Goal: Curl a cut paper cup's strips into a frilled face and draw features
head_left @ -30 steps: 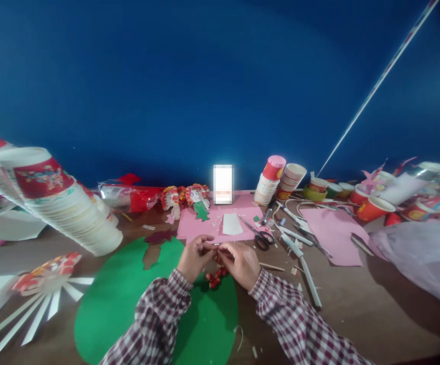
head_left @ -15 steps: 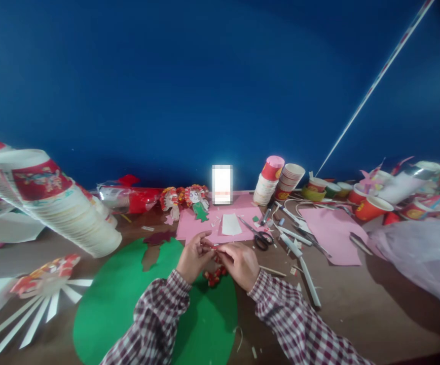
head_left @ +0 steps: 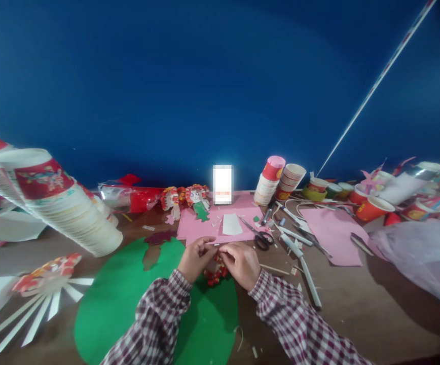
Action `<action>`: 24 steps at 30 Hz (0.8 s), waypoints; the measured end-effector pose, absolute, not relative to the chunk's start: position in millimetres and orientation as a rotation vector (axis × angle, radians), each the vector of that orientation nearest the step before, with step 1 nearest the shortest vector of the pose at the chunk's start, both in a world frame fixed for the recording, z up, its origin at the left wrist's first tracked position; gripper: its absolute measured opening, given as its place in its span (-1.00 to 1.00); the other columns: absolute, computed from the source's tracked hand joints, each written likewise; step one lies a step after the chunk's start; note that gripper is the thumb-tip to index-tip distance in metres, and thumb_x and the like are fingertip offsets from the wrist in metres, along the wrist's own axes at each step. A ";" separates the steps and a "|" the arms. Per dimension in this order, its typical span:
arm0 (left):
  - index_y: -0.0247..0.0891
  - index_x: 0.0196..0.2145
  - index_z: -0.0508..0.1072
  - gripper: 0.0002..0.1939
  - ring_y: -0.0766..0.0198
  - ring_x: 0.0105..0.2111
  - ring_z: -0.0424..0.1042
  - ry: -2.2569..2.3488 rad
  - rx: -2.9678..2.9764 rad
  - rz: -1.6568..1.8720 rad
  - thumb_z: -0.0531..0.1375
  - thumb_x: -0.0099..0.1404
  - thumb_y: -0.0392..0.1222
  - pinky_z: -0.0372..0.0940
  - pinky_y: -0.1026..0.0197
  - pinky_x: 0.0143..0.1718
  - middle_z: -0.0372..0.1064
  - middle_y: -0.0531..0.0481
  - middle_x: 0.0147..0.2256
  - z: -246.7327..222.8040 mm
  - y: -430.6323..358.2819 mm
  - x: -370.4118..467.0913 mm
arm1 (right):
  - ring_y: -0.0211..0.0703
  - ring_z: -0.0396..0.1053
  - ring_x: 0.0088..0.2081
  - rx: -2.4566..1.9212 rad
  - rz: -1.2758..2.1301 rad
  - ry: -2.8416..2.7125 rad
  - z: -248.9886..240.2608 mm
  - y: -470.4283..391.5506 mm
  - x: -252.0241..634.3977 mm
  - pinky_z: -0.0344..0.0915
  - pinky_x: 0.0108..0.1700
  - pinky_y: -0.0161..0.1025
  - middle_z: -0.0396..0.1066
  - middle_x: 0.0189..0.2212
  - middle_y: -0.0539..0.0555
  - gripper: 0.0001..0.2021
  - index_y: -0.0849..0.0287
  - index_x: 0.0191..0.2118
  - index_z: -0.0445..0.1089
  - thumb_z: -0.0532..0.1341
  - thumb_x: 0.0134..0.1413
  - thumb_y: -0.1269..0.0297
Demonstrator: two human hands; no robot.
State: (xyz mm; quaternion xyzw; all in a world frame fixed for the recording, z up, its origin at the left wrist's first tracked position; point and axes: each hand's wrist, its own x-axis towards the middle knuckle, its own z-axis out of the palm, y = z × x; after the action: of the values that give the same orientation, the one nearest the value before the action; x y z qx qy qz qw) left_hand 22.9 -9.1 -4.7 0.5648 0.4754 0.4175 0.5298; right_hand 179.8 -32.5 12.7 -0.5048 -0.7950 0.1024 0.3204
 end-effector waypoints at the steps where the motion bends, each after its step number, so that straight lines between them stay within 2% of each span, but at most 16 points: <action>1: -0.39 -0.15 0.30 -0.57 0.32 -0.48 0.37 1.143 1.361 0.995 0.19 0.04 -0.13 0.25 0.28 -0.41 0.40 0.04 -0.52 -4.2 -8.9 22.5 | -0.24 0.33 -0.30 -1.326 0.272 -2.094 12.8 -32.8 179.5 0.17 -0.25 -0.35 0.42 -0.39 0.01 -0.88 0.11 -0.34 0.37 0.09 0.06 0.36; 7: -0.42 -0.09 0.23 -0.52 0.32 -0.48 0.37 1.125 1.314 0.983 0.20 0.04 -0.18 0.23 0.30 -0.41 0.44 0.00 -0.50 -0.9 -9.8 20.8 | -0.23 0.32 -0.26 -1.330 0.329 -2.099 12.9 -33.3 179.1 0.16 -0.22 -0.34 0.42 -0.35 0.00 -0.86 0.08 -0.28 0.36 0.07 0.10 0.32; 12: -0.41 -0.13 0.26 -0.51 0.30 -0.48 0.39 1.112 1.267 1.005 0.23 0.00 -0.15 0.24 0.29 -0.42 0.44 0.00 -0.51 -1.8 -10.2 21.9 | -0.22 0.33 -0.26 -1.347 0.319 -2.110 13.3 -33.4 179.9 0.17 -0.22 -0.35 0.41 -0.34 0.02 -0.83 0.10 -0.24 0.34 0.04 0.10 0.37; 20: -0.36 -0.20 0.29 -0.57 0.21 -0.33 0.44 0.985 1.171 0.970 0.27 -0.05 -0.21 0.29 0.17 -0.25 0.47 -0.11 -0.38 0.5 -11.1 22.3 | -0.22 0.33 -0.26 -1.340 0.272 -2.128 15.5 -34.8 180.5 0.18 -0.22 -0.34 0.41 -0.34 0.04 -0.77 0.13 -0.18 0.30 -0.02 0.09 0.44; 24: -0.36 -0.21 0.30 -0.57 0.21 -0.35 0.45 0.994 1.154 0.972 0.28 -0.07 -0.22 0.31 0.15 -0.26 0.47 -0.10 -0.40 -0.6 -10.5 22.7 | -0.21 0.33 -0.25 -1.313 0.243 -2.128 16.0 -35.6 180.1 0.19 -0.22 -0.34 0.41 -0.33 0.06 -0.76 0.13 -0.16 0.30 -0.02 0.08 0.44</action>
State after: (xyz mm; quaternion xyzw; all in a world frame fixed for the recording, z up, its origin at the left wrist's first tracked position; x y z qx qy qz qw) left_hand 22.7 -10.5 -0.6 0.5018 0.4321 0.4224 0.6189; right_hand 180.1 -35.6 16.0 -0.4969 -0.8055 0.0919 0.3094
